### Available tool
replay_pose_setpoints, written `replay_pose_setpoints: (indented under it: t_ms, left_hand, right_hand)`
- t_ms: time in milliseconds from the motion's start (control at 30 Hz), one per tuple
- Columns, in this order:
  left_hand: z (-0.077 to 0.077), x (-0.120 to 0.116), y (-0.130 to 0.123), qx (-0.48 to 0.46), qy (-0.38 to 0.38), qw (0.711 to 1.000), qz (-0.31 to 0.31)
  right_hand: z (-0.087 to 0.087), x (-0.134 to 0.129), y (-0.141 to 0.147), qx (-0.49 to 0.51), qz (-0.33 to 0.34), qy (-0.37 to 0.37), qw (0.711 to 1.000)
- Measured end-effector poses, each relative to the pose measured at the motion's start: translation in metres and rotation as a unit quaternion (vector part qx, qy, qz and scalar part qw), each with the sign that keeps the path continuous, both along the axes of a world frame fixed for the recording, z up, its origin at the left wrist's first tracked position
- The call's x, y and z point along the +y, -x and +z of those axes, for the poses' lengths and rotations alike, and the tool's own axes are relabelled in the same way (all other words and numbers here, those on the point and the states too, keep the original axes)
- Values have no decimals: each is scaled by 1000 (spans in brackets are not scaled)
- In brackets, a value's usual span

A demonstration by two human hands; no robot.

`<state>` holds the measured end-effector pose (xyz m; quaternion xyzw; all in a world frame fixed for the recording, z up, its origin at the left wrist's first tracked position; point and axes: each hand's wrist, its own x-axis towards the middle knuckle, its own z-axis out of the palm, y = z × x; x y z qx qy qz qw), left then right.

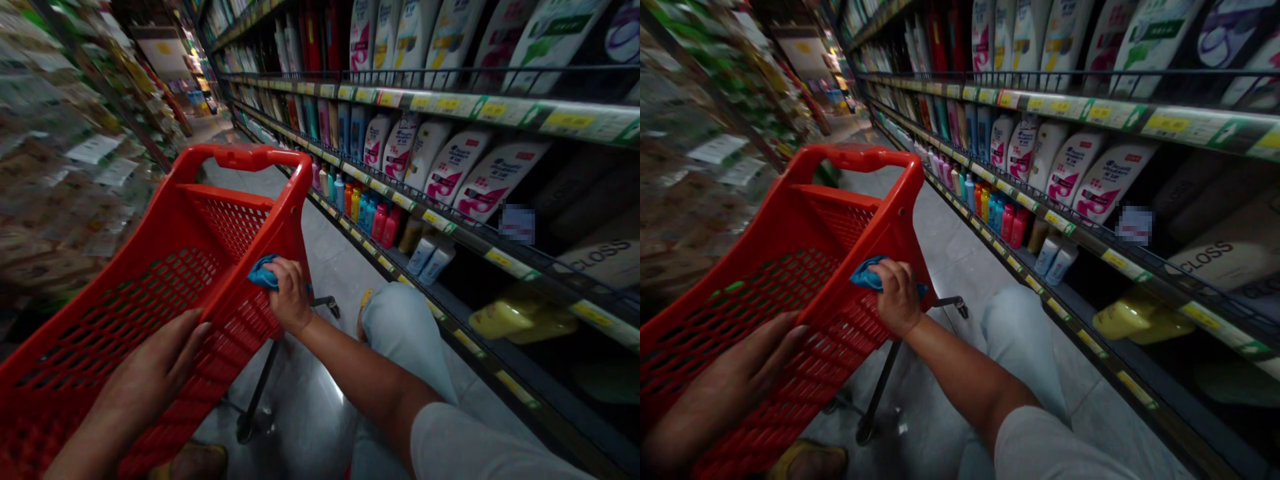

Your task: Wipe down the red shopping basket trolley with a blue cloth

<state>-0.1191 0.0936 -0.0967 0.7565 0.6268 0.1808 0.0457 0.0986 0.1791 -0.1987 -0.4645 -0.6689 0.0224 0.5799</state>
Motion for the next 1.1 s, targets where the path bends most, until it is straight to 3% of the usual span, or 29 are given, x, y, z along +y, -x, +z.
replay_pose_setpoints:
  t_ms: [67,200,367,467,567,700,800,867,933,1000,1100]
  left_hand:
    - [0,-1,1,13,27,1000,6]
    - [2,-3,-2,15,47,999,2]
    - [3,-9,-1,16,32,999,-6]
    - [3,-11,1,17,19,1000,-6]
    - [6,-11,0,19,19,1000,-8]
    - [7,-10,-2,17,24,1000,-6]
    - [7,-12,-3,7,23,1000,-5]
    - [8,-12,-3,2,24,1000,-4]
    - [8,-11,-3,2,29,1000,-3]
    - [9,-11,-2,0,36,999,-2]
    - [9,-11,1,-8,43,999,4]
  right_hand:
    - [0,-1,-2,-4,6,1,1000]
    - [0,-14,7,77,-26,18,996]
    - [-16,-45,27,23,94,-24,995]
    - [-25,-46,27,72,37,-13,997]
    - [-22,-44,30,129,-17,36,991]
    - [-21,-46,34,82,67,8,994]
    - [-46,-43,30,136,9,35,990]
    - [-64,-40,27,207,-50,84,973]
    - [-70,-36,26,268,-84,125,952]
    - [-57,-28,24,310,-108,132,935]
    - [-16,-13,19,299,-97,74,946]
